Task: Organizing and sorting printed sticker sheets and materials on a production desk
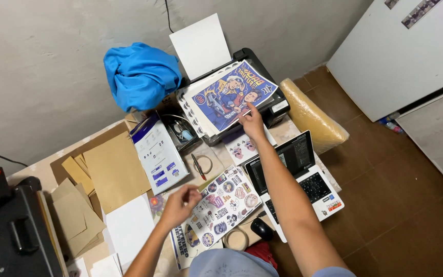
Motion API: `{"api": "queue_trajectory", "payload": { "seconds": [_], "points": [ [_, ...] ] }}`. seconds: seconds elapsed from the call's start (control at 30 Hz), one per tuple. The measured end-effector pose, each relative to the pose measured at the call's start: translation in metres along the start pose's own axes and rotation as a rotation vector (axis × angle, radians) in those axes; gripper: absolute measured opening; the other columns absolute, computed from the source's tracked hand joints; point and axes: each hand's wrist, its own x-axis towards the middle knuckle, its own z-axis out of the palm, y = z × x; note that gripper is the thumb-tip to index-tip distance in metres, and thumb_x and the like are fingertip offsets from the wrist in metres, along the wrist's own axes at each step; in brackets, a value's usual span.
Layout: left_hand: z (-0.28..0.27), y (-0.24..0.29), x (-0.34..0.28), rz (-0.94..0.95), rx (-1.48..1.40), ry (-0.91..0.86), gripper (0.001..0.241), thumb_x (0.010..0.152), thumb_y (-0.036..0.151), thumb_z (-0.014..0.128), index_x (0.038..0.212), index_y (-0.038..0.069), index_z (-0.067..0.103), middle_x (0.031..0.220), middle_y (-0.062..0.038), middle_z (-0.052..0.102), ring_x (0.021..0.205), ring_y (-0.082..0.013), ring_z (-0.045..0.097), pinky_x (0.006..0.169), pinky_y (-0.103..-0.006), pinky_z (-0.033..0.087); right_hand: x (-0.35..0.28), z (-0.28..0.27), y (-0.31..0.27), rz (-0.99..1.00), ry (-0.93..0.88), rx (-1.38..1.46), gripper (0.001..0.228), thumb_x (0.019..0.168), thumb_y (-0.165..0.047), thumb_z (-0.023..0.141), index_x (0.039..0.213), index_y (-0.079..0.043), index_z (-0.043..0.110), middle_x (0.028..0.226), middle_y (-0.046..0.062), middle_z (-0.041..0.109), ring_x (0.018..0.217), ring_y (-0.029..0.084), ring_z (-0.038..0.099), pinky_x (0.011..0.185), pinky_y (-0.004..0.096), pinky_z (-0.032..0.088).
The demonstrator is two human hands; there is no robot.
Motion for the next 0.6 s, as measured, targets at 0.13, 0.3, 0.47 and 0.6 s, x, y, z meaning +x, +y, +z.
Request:
{"api": "queue_trajectory", "payload": {
  "seconds": [0.13,0.3,0.47,0.6],
  "points": [
    [0.028,-0.068,-0.077,-0.244,-0.056,-0.017,0.033,0.104,0.024,0.078,0.136,0.015,0.079,0.113,0.001,0.09,0.1,-0.0125,0.084,0.094,-0.0258,0.071,-0.017,-0.009,-0.008,-0.061,0.011,-0.292,0.069,0.107,-0.017,0.079,0.171,-0.022,0.054,0.146,0.025,0.076,0.138,0.034,0.073,0.116,0.043,0.057],
    [0.065,-0.158,-0.138,-0.386,-0.28,0.084,0.025,0.099,0.023,0.088,0.121,0.012,0.086,0.104,-0.003,0.093,0.092,-0.0129,0.082,0.092,-0.0269,0.066,-0.037,-0.014,0.039,-0.366,0.091,-0.312,0.049,0.108,-0.001,0.07,0.157,-0.008,0.065,0.165,0.018,0.062,0.135,0.029,0.075,0.112,0.045,0.063],
    [0.062,-0.198,-0.178,-0.427,-0.254,0.114,0.021,0.099,0.023,0.084,0.117,0.013,0.086,0.104,-0.002,0.092,0.095,-0.0123,0.082,0.095,-0.0261,0.064,-0.192,0.016,0.041,-0.498,-0.014,-0.344,0.039,0.104,0.006,0.072,0.141,-0.006,0.069,0.161,0.023,0.064,0.132,0.032,0.074,0.101,0.043,0.072],
    [0.041,-0.221,-0.194,-0.506,-0.222,0.195,0.029,0.097,0.01,0.067,0.119,0.012,0.085,0.116,-0.004,0.092,0.108,-0.0164,0.082,0.101,-0.0288,0.064,-0.318,0.032,0.084,0.014,-0.469,-0.659,0.045,0.111,-0.02,0.067,0.155,-0.012,0.065,0.153,0.012,0.074,0.134,0.024,0.076,0.112,0.037,0.067]
  ]
}}
